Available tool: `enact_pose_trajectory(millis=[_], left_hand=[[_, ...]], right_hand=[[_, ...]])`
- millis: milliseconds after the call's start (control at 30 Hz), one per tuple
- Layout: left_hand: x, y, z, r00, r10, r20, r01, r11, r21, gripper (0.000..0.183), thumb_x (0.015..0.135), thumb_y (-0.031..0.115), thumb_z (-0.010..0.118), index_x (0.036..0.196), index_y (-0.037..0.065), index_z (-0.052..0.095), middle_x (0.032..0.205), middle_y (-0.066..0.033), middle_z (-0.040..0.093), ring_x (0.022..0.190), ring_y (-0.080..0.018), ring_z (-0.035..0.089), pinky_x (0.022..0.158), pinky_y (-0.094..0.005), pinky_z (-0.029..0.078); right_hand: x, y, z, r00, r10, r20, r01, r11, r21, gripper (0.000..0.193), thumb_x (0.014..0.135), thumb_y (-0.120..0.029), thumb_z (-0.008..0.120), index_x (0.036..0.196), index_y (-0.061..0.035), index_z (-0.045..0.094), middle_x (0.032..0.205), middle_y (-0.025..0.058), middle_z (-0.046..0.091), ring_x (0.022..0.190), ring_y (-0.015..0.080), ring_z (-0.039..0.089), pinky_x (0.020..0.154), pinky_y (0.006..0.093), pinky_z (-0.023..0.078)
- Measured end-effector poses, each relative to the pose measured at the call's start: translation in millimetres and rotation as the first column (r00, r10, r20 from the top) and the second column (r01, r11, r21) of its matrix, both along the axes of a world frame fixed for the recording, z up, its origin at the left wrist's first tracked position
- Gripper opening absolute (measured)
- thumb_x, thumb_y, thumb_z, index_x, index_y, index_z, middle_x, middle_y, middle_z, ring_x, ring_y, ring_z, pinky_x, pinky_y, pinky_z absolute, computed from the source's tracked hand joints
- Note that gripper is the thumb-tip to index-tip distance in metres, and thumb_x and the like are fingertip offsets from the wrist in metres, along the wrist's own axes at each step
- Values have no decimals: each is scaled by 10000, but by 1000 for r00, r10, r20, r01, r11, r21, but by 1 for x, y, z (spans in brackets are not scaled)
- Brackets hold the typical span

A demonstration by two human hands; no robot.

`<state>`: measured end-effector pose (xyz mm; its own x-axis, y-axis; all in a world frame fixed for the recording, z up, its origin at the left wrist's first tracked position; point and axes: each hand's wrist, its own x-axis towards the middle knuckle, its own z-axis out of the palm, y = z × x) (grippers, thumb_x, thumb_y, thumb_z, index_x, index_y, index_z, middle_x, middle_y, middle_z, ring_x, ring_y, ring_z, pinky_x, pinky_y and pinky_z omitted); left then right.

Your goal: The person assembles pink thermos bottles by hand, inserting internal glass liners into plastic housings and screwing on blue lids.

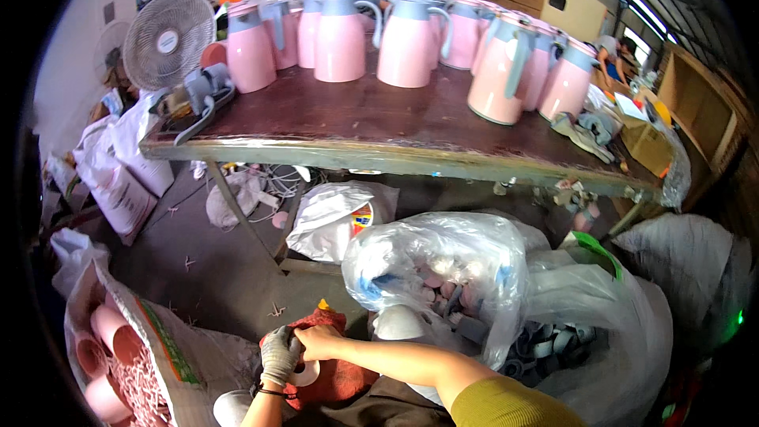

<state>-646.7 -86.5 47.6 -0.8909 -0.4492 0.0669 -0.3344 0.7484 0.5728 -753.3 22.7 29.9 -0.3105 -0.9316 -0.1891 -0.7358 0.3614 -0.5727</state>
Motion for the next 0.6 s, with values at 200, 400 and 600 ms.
enact_pose_trajectory(millis=[200, 400, 600], left_hand=[[-3, 2, -1, 999, 31, 20, -32, 999, 35, 236, 790, 192, 553, 930, 45, 672, 861, -200, 659, 855, -383, 620, 795, -459, 483], [-5, 2, -6, 997, 53, 48, -53, 999, 9, 238, 797, 196, 547, 930, 42, 670, 884, -196, 661, 867, -378, 622, 796, -456, 486], [-3, 3, -5, 997, 77, 19, -77, 997, -29, 230, 812, 236, 551, 859, 39, 660, 861, -191, 658, 834, -391, 618, 766, -462, 486]], right_hand=[[0, 5, 1, 999, -35, 30, 36, 999, -23, 530, 684, -354, 694, 1080, -37, 542, 821, 187, 677, 788, 378, 663, 691, 497, 514], [1, 7, -4, 999, -46, 16, 47, 994, -94, 531, 704, -375, 700, 1089, -46, 542, 804, 182, 671, 765, 379, 658, 674, 501, 508], [3, 9, 12, 997, -53, 62, 55, 998, -28, 523, 681, -296, 691, 1111, -38, 542, 852, 206, 672, 823, 372, 661, 709, 490, 514]])
